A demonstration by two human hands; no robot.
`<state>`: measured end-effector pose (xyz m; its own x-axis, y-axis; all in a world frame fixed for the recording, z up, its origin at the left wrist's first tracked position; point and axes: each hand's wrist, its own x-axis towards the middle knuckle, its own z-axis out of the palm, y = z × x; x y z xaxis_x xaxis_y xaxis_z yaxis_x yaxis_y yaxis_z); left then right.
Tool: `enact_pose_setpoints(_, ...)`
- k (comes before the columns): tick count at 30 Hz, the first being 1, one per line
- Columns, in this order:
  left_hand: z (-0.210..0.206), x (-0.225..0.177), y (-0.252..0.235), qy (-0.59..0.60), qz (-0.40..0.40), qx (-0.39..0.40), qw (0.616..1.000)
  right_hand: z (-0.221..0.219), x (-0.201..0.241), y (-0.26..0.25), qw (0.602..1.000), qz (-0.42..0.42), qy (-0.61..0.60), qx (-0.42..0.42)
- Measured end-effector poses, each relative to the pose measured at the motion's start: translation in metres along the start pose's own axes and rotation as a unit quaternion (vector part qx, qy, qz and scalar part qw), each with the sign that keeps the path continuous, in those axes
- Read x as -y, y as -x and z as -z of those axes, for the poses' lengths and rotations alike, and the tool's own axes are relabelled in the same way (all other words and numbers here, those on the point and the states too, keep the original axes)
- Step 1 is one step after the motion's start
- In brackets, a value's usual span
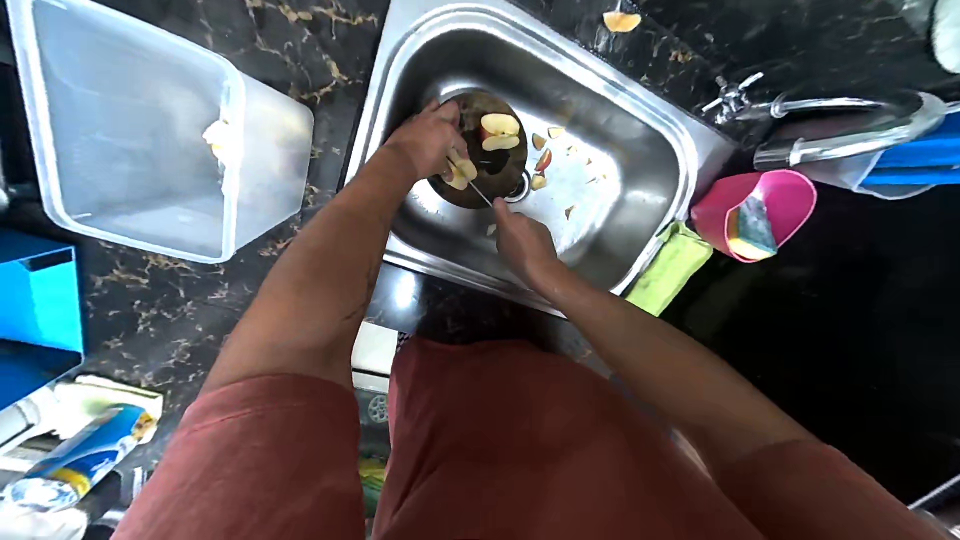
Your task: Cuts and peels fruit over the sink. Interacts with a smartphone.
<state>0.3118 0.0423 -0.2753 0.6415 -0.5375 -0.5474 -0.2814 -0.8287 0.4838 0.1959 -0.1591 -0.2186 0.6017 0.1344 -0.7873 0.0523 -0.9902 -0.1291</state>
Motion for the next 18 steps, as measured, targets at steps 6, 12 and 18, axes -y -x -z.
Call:
enact_pose_setpoints(6, -0.002, 0.000, 0.002, -0.005, 0.000, -0.011, 1.000, -0.013, -0.023, -0.024, 1.000, 0.016, -0.003, 0.018)
enact_pose_setpoints(12, -0.018, -0.001, 0.011, 0.082, 0.018, -0.044, 0.996, 0.022, -0.049, 0.053, 0.994, -0.037, 0.056, 0.086)
enact_pose_setpoints(18, -0.044, -0.050, 0.042, 0.238, 0.250, -0.168, 0.923, 0.011, -0.038, 0.041, 0.997, -0.004, -0.075, -0.021)
